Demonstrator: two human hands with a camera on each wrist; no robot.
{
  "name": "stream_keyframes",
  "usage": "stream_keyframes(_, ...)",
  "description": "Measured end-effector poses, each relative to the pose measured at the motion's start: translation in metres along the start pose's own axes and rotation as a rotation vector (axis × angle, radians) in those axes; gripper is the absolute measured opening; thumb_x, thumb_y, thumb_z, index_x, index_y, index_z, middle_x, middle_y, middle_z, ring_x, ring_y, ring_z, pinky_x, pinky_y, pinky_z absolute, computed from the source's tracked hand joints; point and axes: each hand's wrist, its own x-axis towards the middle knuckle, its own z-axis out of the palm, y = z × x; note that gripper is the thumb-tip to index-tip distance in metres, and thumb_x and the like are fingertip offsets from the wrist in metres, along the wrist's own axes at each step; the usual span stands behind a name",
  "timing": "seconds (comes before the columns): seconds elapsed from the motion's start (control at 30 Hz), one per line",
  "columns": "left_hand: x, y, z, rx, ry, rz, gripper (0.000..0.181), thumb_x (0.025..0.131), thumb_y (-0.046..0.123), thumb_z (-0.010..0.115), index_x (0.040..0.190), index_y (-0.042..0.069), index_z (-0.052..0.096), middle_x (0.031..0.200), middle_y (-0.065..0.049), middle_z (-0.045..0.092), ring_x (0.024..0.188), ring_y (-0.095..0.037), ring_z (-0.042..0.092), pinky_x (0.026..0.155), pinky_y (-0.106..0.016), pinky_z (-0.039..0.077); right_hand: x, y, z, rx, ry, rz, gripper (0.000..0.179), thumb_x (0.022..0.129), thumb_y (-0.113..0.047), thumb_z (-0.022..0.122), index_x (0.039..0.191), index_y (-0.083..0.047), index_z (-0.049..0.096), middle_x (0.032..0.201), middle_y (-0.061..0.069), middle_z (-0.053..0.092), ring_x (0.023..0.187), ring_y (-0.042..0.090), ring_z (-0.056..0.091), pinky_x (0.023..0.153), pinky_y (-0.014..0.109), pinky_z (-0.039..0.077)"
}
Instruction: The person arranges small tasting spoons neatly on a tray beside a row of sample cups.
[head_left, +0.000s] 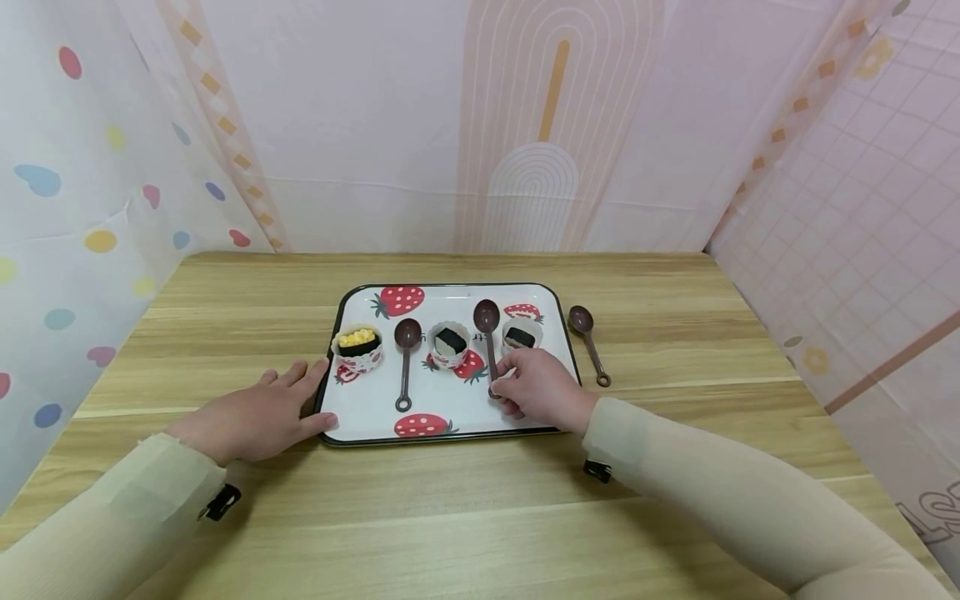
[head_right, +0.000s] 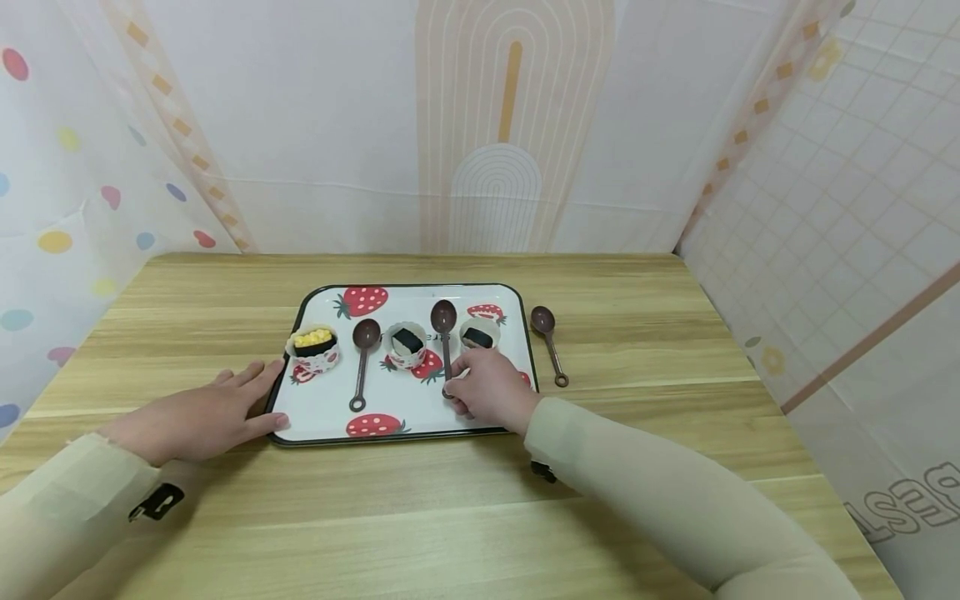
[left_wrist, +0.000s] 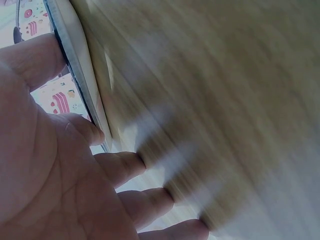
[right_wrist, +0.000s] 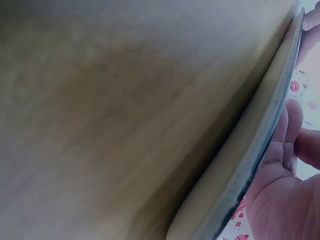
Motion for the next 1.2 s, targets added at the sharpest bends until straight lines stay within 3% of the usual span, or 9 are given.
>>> stream_keyframes(0.53, 0.0005, -0.0013, 0.0018, -0.009, 0.011, 0.009, 0.103, 0.102, 0.072, 0.047, 0.167, -0.002, 0.017, 0.165, -0.042, 0.021, 0.143, -0.074, 0.024, 0.106, -0.08, 0.037, 0.0047, -0.0031, 0.0063, 0.035, -0.03, 0.056, 0.009, 0.101, -0.01, 0.068, 0.094, -0.005, 0.07, 0.066, 0.004, 0.067, 0.058, 0.011, 0.06, 0.054, 0.024, 0.054)
stream_keyframes(1.2, 0.0009, -0.0013, 0.0025, -0.008, 0.009, 0.002, 0.103, 0.102, 0.072, 0.047, 0.167, -0.001, 0.016, 0.165, -0.042, 0.021, 0.143, -0.074, 0.024, 0.106, -0.08, 0.038, 0.0064, -0.0093, 0.0085, -0.041, -0.053, 0.086, 0.016, 0.102, -0.013, 0.069, 0.087, -0.008, 0.073, 0.065, 0.003, 0.065, 0.055, 0.012, 0.054, 0.051, 0.022, 0.049)
